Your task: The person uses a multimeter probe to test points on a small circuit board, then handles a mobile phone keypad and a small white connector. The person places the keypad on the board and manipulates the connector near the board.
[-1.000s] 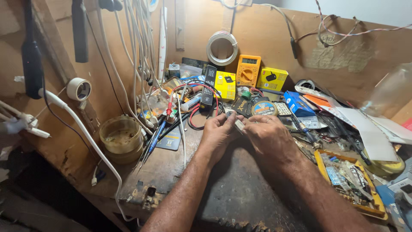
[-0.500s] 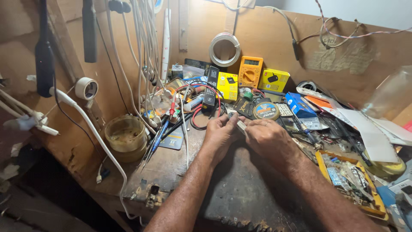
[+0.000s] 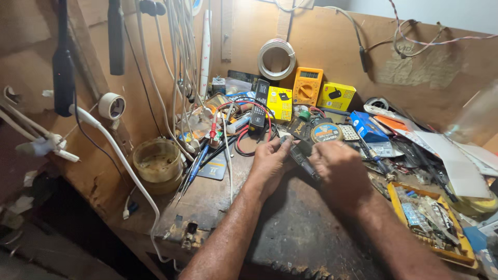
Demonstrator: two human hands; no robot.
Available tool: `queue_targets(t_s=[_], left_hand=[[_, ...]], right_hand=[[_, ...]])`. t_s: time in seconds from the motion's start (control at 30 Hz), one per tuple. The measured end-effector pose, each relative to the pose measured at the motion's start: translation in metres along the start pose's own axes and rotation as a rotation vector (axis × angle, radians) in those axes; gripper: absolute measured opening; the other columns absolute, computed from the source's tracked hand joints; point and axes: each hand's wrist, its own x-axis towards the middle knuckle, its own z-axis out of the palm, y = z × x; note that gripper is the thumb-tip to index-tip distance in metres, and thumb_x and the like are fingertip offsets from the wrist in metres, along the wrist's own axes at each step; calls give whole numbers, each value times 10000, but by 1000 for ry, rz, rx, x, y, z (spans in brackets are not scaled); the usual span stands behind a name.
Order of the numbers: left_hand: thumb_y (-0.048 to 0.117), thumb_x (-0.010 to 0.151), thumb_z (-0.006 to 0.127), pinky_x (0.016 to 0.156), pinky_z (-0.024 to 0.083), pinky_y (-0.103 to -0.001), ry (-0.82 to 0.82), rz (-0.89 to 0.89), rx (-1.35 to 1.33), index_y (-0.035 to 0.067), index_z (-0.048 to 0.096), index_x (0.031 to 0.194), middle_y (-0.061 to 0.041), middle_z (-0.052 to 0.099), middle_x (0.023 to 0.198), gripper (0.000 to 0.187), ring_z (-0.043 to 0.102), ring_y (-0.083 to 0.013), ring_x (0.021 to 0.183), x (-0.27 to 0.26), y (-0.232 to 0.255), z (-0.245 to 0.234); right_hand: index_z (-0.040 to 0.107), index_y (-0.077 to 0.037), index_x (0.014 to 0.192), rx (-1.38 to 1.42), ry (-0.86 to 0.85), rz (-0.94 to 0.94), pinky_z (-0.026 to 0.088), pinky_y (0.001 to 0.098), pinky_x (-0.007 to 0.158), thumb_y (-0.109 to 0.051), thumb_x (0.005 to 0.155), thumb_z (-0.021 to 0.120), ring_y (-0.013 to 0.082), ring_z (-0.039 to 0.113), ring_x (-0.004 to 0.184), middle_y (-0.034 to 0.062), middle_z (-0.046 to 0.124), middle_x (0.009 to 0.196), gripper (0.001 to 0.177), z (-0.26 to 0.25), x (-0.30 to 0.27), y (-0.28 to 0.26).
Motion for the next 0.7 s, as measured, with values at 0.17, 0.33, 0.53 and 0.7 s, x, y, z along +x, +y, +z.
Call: queue_targets(t_s=[0.17, 0.33, 0.53, 0.7], left_hand=[[212, 1057, 595, 872, 605, -414, -84, -26, -35, -48, 678, 1202, -104, 728, 1066, 309, 709, -183, 939, 0, 3, 0], [187, 1053, 565, 926, 606, -441, -103, -44, -48, -37, 647, 1233, -110, 722, 1123, 298, 714, -199, 995, -4, 8, 0], [179, 1054, 554, 942, 599, -462, -99, -60, -45, -16, 621, 1264, -100, 707, 1159, 294, 709, -188, 1013, -7, 13, 6], [178, 1059, 559, 939, 594, -463, -128, -46, -52, -24, 634, 1257, -108, 715, 1136, 293, 709, -204, 1011, -8, 15, 6]], right_hand=[[719, 18, 929, 176, 83, 315, 558, 455, 700, -153, 930, 691, 360, 722, 805, 198, 724, 849, 174, 6, -4, 11], [743, 16, 959, 261, 125, 420, 584, 390, 644, -163, 923, 721, 289, 768, 746, 186, 756, 837, 184, 10, -9, 10], [748, 5, 972, 313, 145, 482, 585, 359, 621, -153, 924, 713, 237, 778, 718, 149, 771, 810, 169, 13, -10, 10], [749, 5, 979, 305, 193, 525, 573, 342, 617, -143, 924, 724, 205, 772, 708, 136, 767, 796, 160, 20, -13, 11]])
